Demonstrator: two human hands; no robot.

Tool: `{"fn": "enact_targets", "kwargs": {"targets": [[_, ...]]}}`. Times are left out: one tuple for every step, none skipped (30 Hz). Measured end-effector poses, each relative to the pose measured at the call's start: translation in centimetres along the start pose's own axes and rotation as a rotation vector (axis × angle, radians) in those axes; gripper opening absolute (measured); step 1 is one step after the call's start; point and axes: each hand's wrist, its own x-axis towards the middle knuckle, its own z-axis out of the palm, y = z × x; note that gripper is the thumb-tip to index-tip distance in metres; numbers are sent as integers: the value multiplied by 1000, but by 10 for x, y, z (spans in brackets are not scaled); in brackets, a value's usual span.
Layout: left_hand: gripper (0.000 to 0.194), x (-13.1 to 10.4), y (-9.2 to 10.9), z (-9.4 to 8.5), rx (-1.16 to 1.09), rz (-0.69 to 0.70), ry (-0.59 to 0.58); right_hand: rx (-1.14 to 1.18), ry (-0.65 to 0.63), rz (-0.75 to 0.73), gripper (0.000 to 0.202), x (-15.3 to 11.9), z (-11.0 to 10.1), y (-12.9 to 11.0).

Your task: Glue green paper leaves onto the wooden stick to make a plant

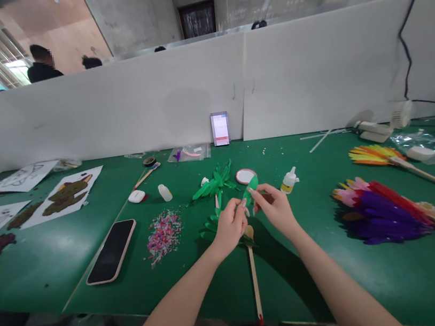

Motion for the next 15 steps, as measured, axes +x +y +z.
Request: {"fn": "enact_targets", "kwargs": {"targets": [[29,0,0,0,-1,-4,-2,6,-2,0,27,0,0,1],[29,0,0,0,-3,-5,-4,11,-1,-2,27,0,0,1],[30,0,0,0,-4,-5,-6,15,0,-6,27,0,0,2],[30,0,0,0,-5,-4,-8,16,-1,-11,27,0,0,2],[30,0,0,0,-4,-3,-8,13,-1,-16,27,1,0,2],[30,0,0,0,-3,-3,-9,7,-1,-19,27,1,0,1],[30,0,0,0,-2,-2,-8,-1,0,-19,27,1,0,0],[30,0,0,0,-1,1,-8,-9,0,-17,27,1,0,-1],[31,0,0,0,-2,3,-7,-11,4,-14,27,1,0,-2],[31,0,0,0,-5,4,-6,-7,11,-14,28,1,-1,-3],[31,0,-1,0,-9,5,-5,3,23,-16,28,1,-1,-5],[31,0,-1,-1,-12,4,-5,15,35,-19,29,2,-1,-6],[31,0,-1,-1,-15,1,-3,30,46,-22,31,2,-2,-7],[31,0,-1,-1,-14,-2,-1,46,54,-23,32,2,-2,-8],[30,0,-1,-1,-11,-3,1,59,53,-22,34,2,-2,-8]]}}
